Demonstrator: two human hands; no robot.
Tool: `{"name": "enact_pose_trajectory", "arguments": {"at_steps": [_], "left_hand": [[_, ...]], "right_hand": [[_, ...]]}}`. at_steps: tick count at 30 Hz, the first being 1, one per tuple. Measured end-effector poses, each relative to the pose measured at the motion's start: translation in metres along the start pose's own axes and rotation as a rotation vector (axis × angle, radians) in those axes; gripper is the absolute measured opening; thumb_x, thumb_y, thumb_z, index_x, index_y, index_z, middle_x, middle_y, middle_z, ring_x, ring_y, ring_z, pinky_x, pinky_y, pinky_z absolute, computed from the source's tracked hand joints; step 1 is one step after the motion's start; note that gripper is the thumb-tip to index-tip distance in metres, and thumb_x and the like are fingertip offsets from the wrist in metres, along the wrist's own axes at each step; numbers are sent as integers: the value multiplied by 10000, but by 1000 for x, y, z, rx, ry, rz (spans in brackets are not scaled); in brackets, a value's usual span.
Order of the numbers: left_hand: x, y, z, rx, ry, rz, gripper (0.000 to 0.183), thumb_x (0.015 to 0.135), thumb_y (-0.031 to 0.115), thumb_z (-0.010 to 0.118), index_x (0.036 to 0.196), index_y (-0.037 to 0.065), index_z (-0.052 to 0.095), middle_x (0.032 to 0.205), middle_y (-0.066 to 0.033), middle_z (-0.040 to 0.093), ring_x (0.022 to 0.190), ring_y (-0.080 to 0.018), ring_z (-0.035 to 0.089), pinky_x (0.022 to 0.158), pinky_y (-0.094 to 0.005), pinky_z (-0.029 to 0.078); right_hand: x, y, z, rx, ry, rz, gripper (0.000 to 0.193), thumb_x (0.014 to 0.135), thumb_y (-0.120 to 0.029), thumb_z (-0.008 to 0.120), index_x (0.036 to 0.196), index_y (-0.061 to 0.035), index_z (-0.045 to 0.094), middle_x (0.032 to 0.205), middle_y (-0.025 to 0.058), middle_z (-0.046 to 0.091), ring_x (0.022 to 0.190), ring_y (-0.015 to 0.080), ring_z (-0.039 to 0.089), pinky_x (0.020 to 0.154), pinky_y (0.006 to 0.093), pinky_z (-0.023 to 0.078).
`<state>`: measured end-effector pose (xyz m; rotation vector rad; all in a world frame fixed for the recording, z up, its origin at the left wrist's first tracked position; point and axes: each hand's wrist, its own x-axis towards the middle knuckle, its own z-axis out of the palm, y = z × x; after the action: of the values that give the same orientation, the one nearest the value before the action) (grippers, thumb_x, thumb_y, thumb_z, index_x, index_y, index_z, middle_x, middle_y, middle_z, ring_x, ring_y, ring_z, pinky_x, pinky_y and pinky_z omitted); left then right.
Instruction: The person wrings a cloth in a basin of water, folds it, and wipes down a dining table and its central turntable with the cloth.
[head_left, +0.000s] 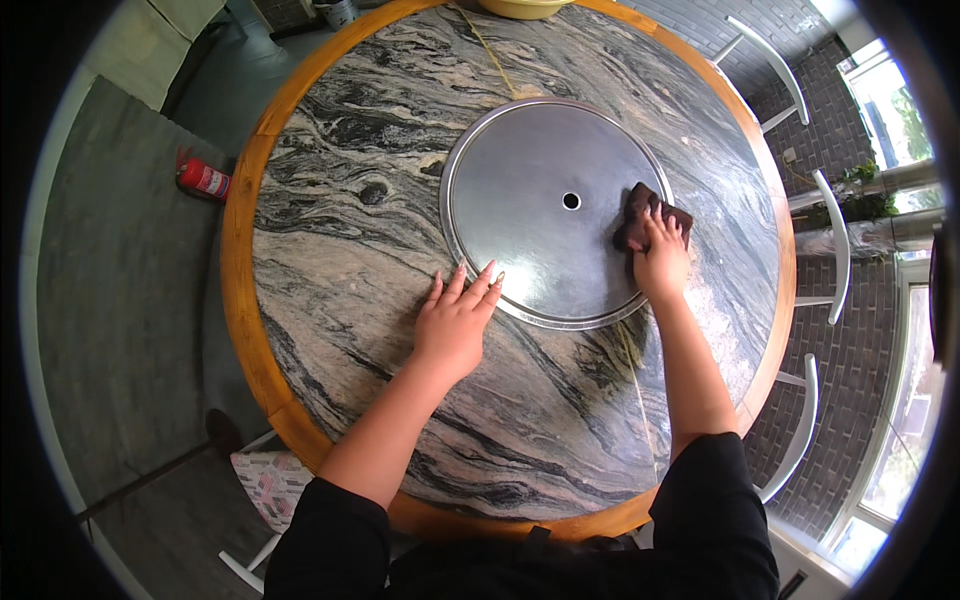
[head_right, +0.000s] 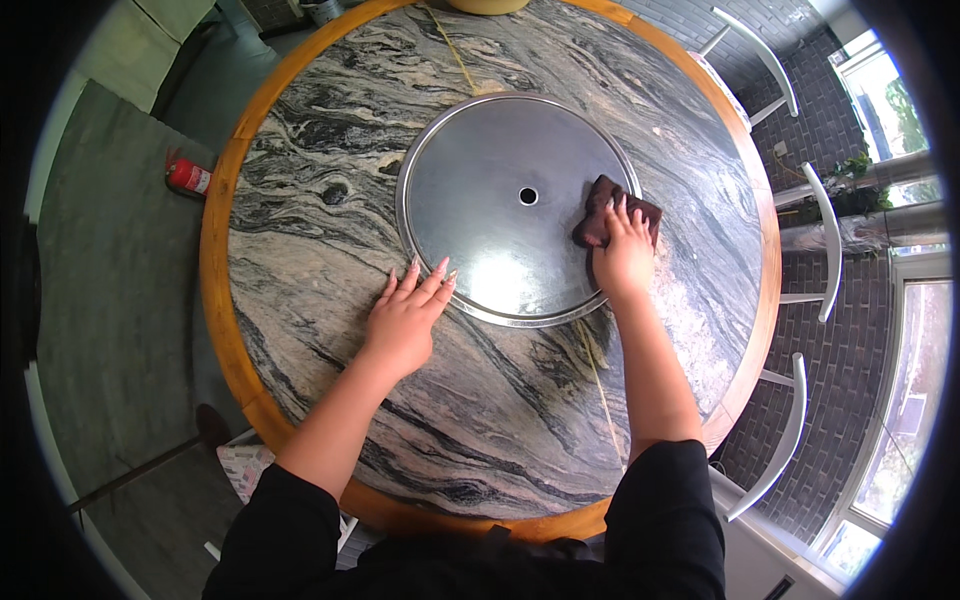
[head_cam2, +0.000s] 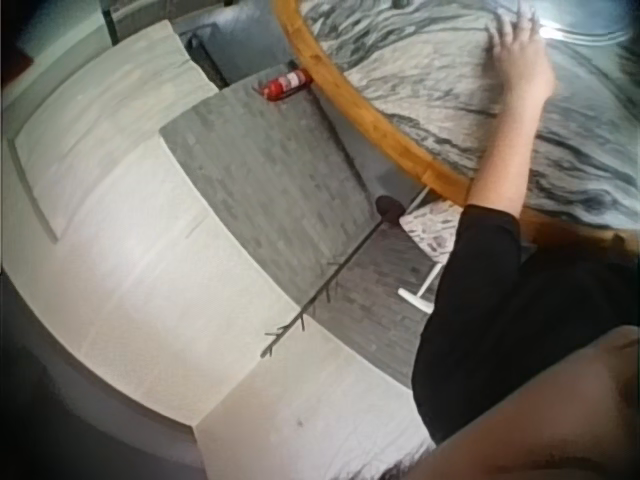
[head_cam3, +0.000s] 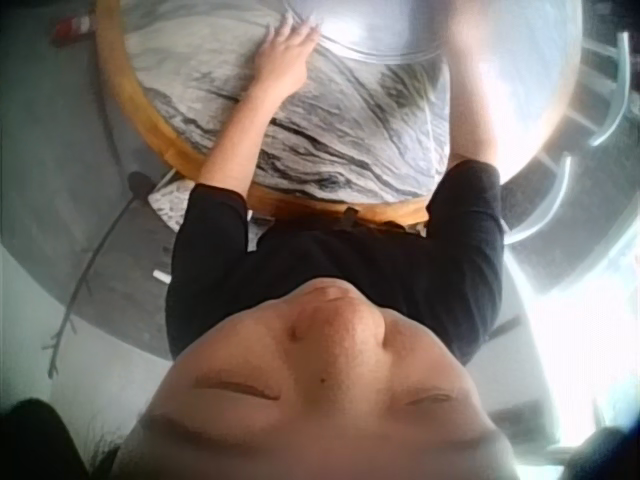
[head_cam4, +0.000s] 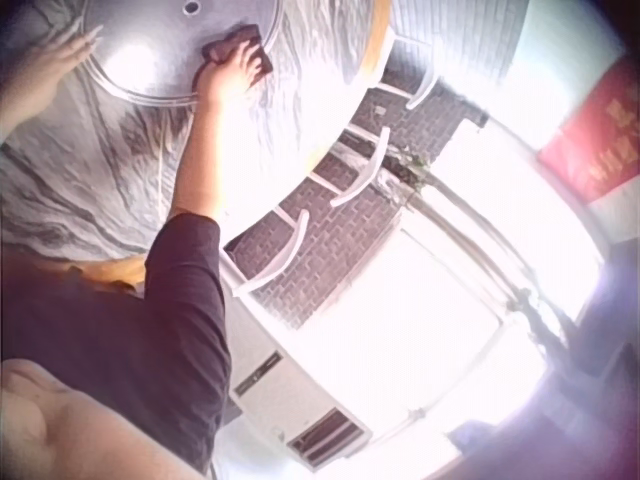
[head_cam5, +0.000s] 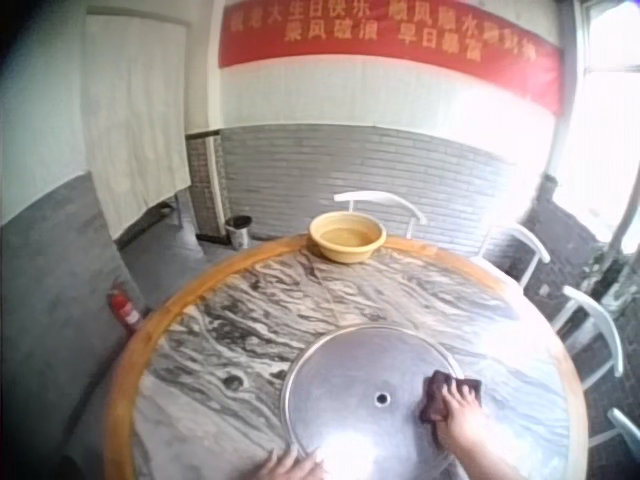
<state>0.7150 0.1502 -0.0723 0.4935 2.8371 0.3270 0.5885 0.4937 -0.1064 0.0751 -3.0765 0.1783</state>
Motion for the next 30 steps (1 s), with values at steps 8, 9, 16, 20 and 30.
{"name": "enact_pose_trajectory", "arguments": {"at_steps": [8, 9, 16, 20, 30], "left_hand": [[1, -1, 4, -15, 28, 9, 717, 874, -14, 572, 1563, 155, 469, 1706, -19, 284, 1540, -371, 306, 1277, -520, 184], [1, -1, 5, -24, 34, 7, 720, 874, -14, 570, 1565, 156, 465, 1708, -18, 280, 1540, -374, 306, 1278, -525, 181], [2, 2, 7, -8, 25, 10, 735, 875, -19, 567, 1577, 164, 449, 1713, -14, 265, 1546, -367, 294, 1284, -526, 168], [0, 0, 7, -14, 22, 1, 730, 881, -19, 567, 1577, 166, 449, 1714, -11, 263, 1551, -363, 283, 1286, -524, 162], [0, 1, 7, -15, 25, 5, 705, 905, 5, 571, 1577, 178, 448, 1714, 7, 261, 1560, -343, 267, 1287, -516, 152]], "right_hand": [[-79, -38, -13, 177, 20, -185, 657, 746, -70, 742, 1387, -40, 605, 1524, 190, 529, 1433, 442, 452, 1227, 523, 325], [-91, -45, -17, 200, 8, -202, 661, 733, -66, 749, 1379, -36, 608, 1524, 193, 528, 1428, 444, 457, 1226, 523, 328], [-139, -67, -45, 267, -78, -327, 591, 748, -86, 695, 1334, -37, 645, 1479, 205, 571, 1359, 445, 533, 1170, 508, 407], [-132, -62, -72, 828, -452, 9, 412, 919, -31, 620, 1331, -15, 635, 1144, 175, 736, 1113, 274, 714, 966, 400, 562], [-21, -24, -67, 180, 342, -29, 570, 897, -266, 768, 1379, -26, 583, 1297, 236, 658, 1179, 408, 641, 992, 458, 525]]}}
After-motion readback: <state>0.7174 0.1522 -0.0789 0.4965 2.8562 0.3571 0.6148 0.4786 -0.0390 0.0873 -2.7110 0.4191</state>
